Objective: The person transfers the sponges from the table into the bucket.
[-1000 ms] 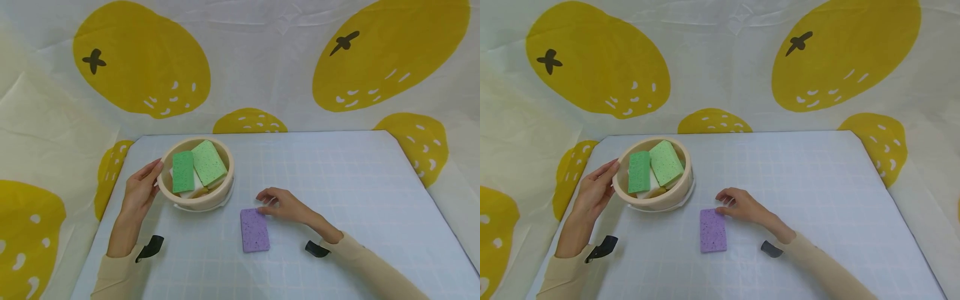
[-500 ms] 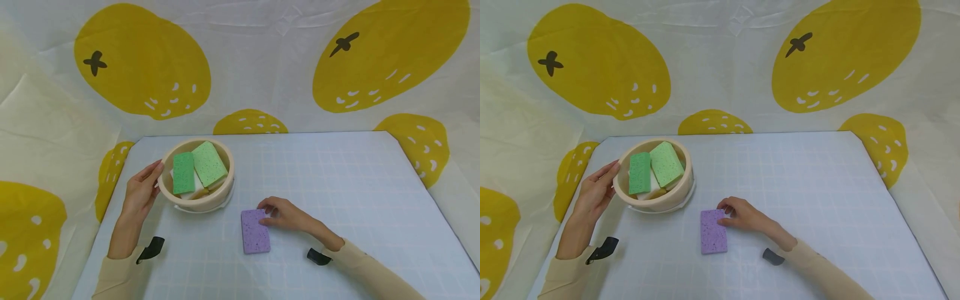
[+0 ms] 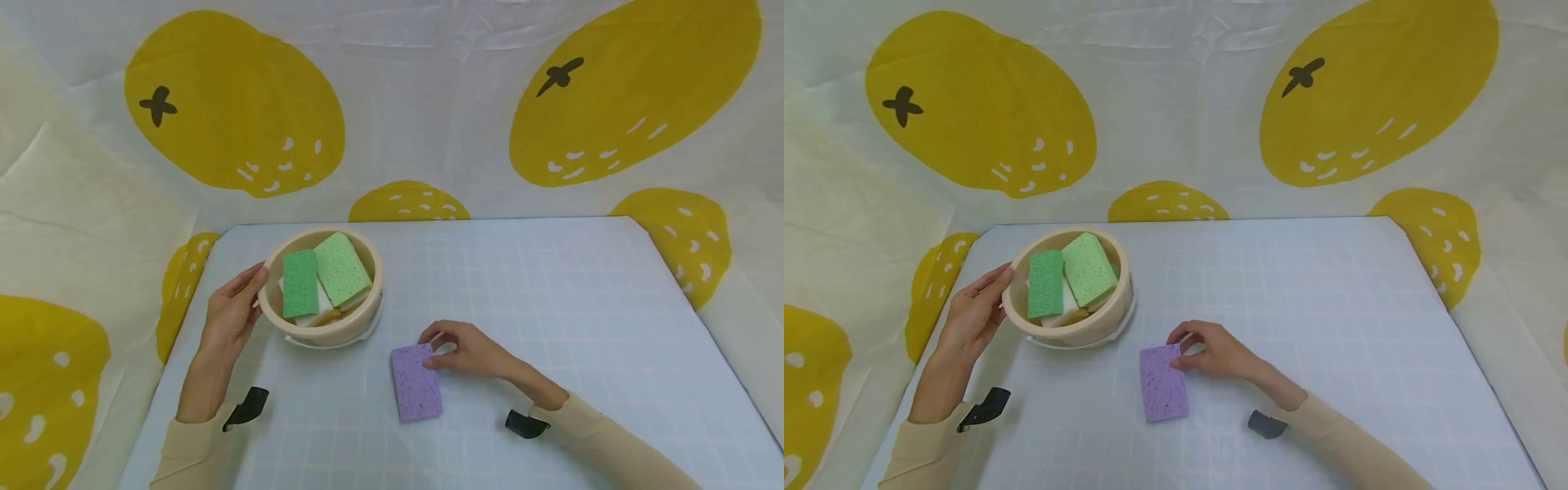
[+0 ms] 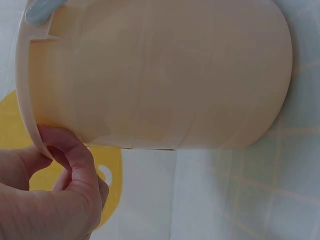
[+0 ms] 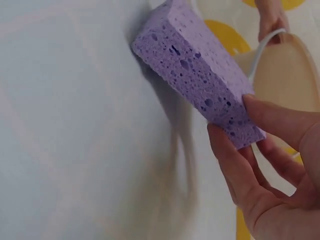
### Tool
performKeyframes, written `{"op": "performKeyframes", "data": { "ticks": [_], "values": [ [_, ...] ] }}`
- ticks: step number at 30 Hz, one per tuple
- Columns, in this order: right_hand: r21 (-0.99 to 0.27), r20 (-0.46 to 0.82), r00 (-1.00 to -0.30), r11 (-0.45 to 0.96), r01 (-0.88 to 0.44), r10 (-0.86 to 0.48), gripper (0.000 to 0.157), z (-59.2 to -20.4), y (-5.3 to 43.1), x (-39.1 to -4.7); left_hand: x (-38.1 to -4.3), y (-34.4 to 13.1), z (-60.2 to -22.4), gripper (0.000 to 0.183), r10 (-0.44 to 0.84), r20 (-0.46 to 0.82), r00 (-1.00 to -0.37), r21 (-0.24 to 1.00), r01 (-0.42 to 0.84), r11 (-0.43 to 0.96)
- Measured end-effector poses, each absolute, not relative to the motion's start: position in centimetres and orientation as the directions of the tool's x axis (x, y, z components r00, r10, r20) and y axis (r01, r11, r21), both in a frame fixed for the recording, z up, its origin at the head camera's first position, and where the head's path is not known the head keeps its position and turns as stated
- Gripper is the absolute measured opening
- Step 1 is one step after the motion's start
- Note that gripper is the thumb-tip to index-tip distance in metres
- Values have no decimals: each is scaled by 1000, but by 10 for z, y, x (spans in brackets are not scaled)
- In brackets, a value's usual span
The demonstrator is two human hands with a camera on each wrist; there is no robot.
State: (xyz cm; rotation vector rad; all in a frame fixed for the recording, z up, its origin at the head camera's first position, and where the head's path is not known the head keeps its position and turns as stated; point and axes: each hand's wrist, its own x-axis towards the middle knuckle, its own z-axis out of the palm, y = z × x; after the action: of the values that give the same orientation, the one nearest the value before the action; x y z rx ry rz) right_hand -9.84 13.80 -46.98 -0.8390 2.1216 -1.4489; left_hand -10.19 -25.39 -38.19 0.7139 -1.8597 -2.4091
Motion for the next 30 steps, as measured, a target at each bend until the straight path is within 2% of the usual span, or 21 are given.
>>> {"op": "performKeyframes", "data": {
  "ticks": [10, 24, 30],
  "values": [
    [-955, -17, -710, 222, -198, -704, 30, -440, 142, -107, -101, -253, -380, 59, -282, -346, -895, 920, -266, -287],
    [-949, 11, -700, 212, -232, -714, 30, -396, 135, -121, -102, -254, -380, 61, -287, -352, -891, 923, -280, -263],
    [-957, 28, -692, 181, -227, -721, 30, -366, 127, -120, -103, -254, -381, 61, -287, -352, -891, 925, -283, -254]
  ]
}}
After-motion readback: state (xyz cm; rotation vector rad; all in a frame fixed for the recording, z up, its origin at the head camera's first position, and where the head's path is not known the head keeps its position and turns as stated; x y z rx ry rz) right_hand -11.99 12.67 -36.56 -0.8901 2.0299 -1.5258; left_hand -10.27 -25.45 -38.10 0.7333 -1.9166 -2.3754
